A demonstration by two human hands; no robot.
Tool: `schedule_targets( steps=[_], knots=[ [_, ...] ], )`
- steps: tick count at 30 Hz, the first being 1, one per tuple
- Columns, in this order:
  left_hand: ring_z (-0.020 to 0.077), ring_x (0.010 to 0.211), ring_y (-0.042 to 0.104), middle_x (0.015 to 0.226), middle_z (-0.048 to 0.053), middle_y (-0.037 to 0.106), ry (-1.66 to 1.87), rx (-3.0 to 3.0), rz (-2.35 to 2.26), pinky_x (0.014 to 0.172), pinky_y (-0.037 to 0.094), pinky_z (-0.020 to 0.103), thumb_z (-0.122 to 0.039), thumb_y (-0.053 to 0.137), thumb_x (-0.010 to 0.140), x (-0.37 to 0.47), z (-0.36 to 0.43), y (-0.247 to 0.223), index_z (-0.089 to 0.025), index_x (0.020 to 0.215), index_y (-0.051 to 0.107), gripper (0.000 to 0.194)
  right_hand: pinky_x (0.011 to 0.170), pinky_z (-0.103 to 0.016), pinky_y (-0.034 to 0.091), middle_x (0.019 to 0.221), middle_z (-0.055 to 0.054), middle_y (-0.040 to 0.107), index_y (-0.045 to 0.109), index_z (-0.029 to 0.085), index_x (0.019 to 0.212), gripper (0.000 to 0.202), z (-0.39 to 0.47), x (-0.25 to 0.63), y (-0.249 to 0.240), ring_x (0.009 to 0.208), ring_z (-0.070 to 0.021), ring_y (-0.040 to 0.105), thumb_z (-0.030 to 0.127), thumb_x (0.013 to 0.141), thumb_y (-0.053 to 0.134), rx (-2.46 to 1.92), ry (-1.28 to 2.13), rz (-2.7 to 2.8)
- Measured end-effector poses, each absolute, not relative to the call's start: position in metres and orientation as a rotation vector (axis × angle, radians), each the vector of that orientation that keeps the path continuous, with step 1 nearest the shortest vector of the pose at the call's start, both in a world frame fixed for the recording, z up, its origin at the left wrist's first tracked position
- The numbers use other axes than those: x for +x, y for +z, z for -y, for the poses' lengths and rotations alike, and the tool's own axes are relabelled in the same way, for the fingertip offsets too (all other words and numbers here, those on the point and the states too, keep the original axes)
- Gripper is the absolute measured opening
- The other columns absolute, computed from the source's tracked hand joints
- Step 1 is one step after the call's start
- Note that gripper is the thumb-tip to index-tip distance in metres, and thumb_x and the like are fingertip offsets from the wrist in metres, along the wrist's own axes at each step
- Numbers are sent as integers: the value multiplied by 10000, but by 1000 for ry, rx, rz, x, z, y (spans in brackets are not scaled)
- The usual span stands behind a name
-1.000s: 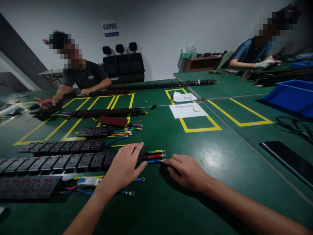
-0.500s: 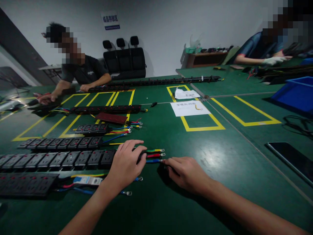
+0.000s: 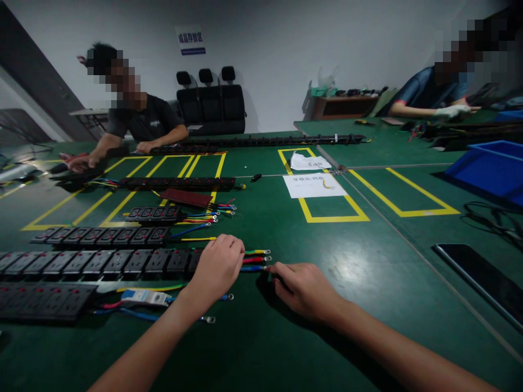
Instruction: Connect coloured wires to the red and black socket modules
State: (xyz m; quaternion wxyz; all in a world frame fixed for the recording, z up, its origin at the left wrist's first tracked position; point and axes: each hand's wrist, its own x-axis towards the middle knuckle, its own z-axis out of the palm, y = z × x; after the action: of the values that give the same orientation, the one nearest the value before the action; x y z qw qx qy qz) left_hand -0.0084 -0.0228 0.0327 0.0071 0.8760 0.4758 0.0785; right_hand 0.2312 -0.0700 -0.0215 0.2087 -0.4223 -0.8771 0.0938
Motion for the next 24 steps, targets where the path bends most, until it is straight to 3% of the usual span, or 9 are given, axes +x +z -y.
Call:
schedule_targets(
  steps=[11, 24],
  knots=[
    [252, 970, 563, 1053, 85, 630, 218, 2752, -1460, 835, 443, 388, -60, 421, 991, -10, 25, 21, -174, 1026, 613, 226, 578, -291, 275, 775, -16, 714, 621, 215, 1102, 185, 69, 228, -18, 585, -143, 566, 214, 981, 481, -1238, 258, 2436],
    [266, 1016, 557, 1064, 85, 615, 236, 2649, -1438, 872, 435, 409, -101, 462, 994, -14, 20, 19, -182, 1003, 604, 163, 603, -299, 244, 836, -34, 740, 612, 203, 1130, 192, 70, 226, -10, 640, -150, 607, 224, 992, 481, -1322, 327, 2520]
  ],
)
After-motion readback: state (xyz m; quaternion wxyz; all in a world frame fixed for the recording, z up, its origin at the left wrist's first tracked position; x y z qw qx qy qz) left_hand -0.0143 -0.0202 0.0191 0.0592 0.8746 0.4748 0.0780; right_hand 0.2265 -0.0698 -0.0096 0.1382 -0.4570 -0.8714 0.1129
